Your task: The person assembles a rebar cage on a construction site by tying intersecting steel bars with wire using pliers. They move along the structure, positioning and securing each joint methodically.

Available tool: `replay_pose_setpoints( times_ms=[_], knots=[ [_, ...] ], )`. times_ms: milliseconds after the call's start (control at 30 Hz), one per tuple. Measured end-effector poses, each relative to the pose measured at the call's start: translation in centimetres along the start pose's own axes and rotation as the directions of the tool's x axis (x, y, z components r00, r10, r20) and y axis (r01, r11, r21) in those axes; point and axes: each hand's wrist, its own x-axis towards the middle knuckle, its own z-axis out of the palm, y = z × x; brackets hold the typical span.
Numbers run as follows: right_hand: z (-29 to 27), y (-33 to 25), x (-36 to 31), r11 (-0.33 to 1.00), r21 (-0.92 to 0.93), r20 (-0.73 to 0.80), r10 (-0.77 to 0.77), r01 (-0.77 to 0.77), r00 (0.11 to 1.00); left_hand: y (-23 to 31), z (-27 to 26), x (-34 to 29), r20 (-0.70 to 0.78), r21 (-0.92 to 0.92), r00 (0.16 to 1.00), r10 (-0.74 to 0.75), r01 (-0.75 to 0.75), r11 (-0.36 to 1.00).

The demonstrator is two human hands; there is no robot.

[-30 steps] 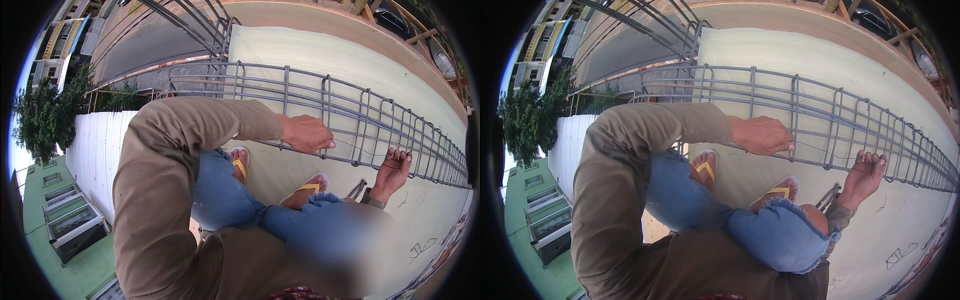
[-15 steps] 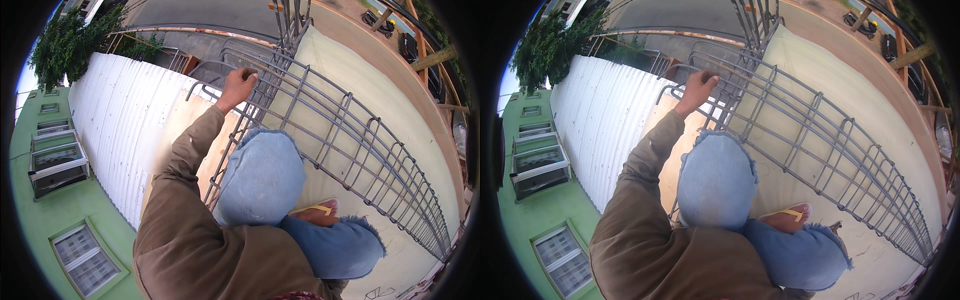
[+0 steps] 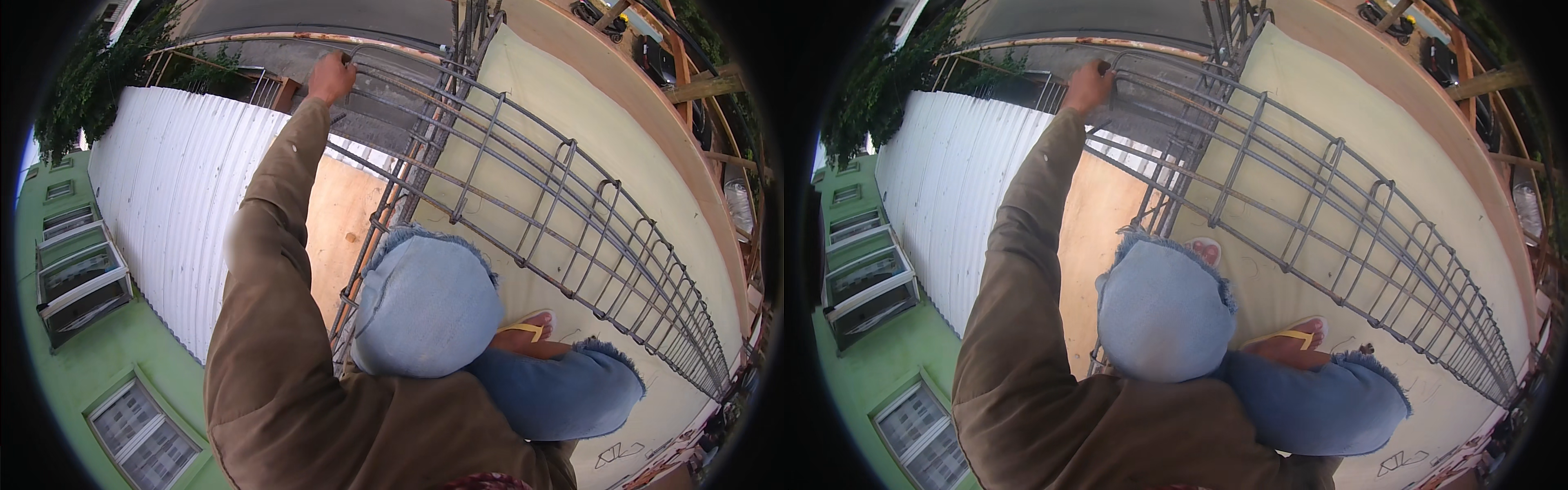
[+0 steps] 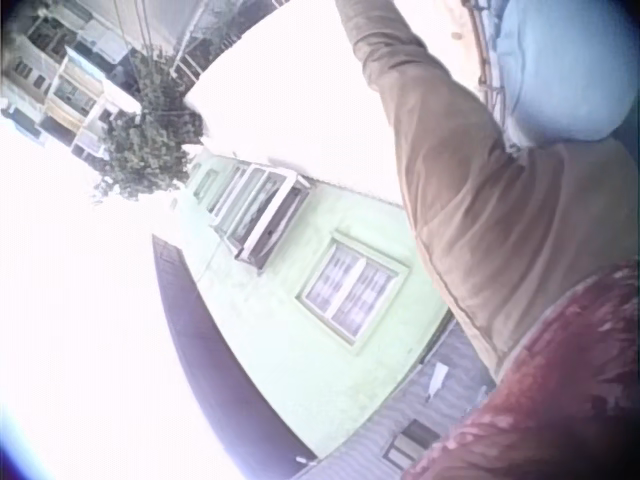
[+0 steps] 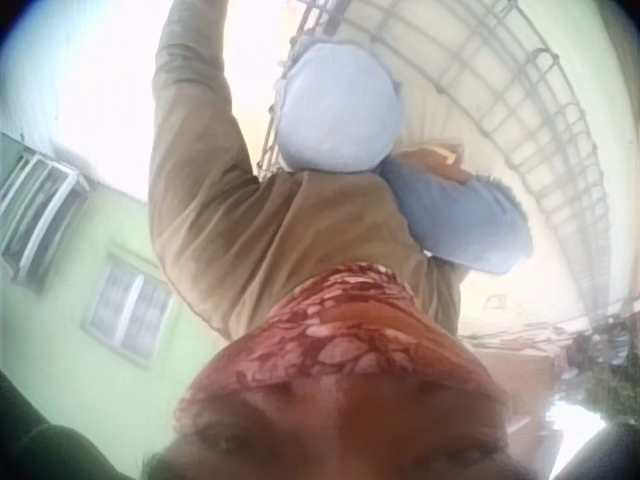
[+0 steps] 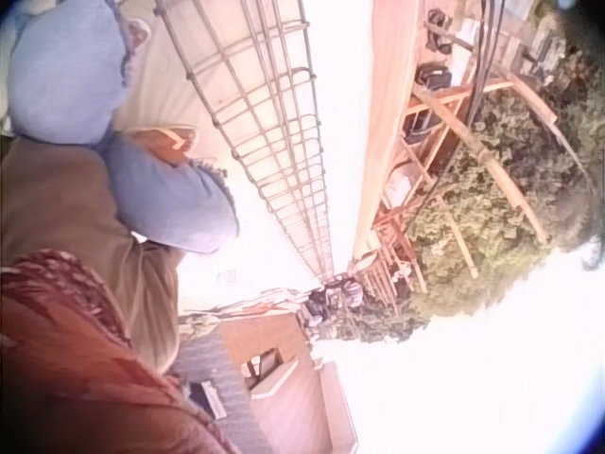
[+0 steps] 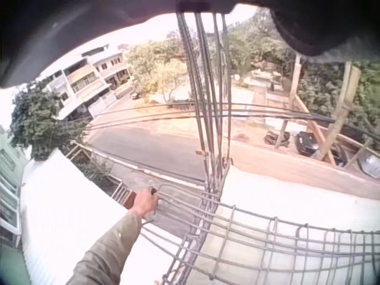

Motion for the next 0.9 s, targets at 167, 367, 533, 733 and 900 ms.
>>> replay_pose_setpoints(
  times_ms=[167, 367, 533, 733, 900],
  knots=[
    [0.2, -0.6, -1.4, 1.000, -0.010, -0.009, 0.023, -0.023, 1.000, 3.0, 2.8, 2.6, 0.216, -0.043, 0.948, 0.232, -0.228, 0.973],
    [0.7, -0.7, -2.4, 0.999, -0.004, -0.004, 0.044, -0.044, 0.999, 4.8, 4.2, 3.1, 0.367, 0.197, 0.899, 0.238, -0.325, 0.925],
    [0.5, -1.2, -3.2, 0.999, -0.018, -0.011, 0.033, -0.033, 0.999, 4.0, 3.5, 3.6, 0.431, 0.103, 0.858, 0.278, -0.353, 0.930],
    [-0.1, -1.3, -3.6, 0.993, -0.045, -0.020, 0.106, -0.107, 0.994, 3.6, 3.3, 4.4, 0.375, 0.030, 0.865, 0.334, -0.372, 0.928],
    [-0.4, -0.8, -3.4, 0.992, -0.049, -0.052, 0.117, -0.119, 0.992, 4.7, 4.6, 5.5, 0.210, 0.102, 0.896, 0.392, -0.418, 0.903]
  ],
)
